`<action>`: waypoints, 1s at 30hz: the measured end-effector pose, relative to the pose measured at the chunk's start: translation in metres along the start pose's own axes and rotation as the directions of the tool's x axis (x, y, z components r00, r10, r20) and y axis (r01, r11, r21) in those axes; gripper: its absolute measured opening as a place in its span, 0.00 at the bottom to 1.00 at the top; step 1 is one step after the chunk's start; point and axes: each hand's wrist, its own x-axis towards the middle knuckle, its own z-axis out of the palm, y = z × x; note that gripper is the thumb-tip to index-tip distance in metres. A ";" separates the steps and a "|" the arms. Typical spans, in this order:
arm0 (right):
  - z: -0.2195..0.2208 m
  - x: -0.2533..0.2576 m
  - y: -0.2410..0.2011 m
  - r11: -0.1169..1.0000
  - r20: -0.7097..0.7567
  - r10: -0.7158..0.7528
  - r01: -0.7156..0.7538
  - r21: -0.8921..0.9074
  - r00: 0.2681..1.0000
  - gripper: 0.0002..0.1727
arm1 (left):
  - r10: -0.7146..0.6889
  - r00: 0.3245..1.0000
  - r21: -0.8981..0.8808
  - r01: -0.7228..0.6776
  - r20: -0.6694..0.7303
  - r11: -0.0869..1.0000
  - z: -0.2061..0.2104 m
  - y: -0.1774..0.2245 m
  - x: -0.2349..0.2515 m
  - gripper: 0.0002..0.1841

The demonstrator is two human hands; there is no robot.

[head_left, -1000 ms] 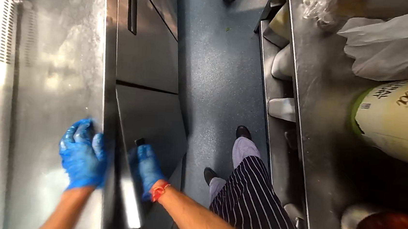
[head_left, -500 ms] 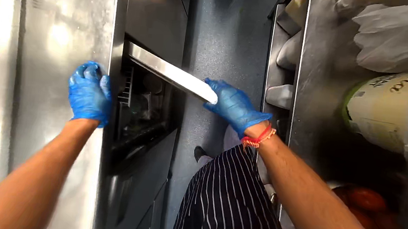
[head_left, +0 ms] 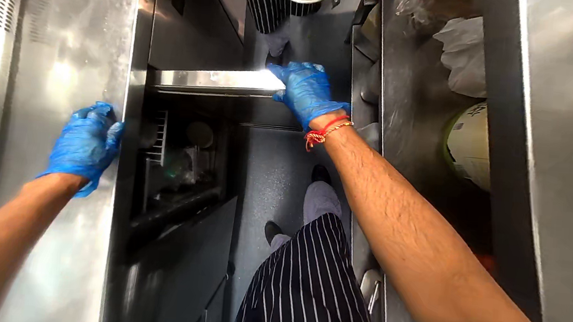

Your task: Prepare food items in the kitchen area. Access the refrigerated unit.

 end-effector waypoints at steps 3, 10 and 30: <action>-0.003 0.011 0.004 1.000 0.000 0.017 -0.017 -0.026 1.000 0.36 | 0.090 0.994 0.036 -0.088 -0.069 0.996 0.014 -0.027 0.013 0.23; -0.003 0.019 0.008 1.000 -0.021 0.015 -0.015 0.010 1.000 0.35 | 0.152 0.981 0.045 -0.147 -0.122 0.988 0.028 -0.056 0.028 0.22; -0.002 0.011 0.003 0.999 -0.004 0.043 -0.043 0.008 0.999 0.35 | 0.129 0.992 0.068 -0.128 -0.009 0.990 0.009 -0.054 0.029 0.27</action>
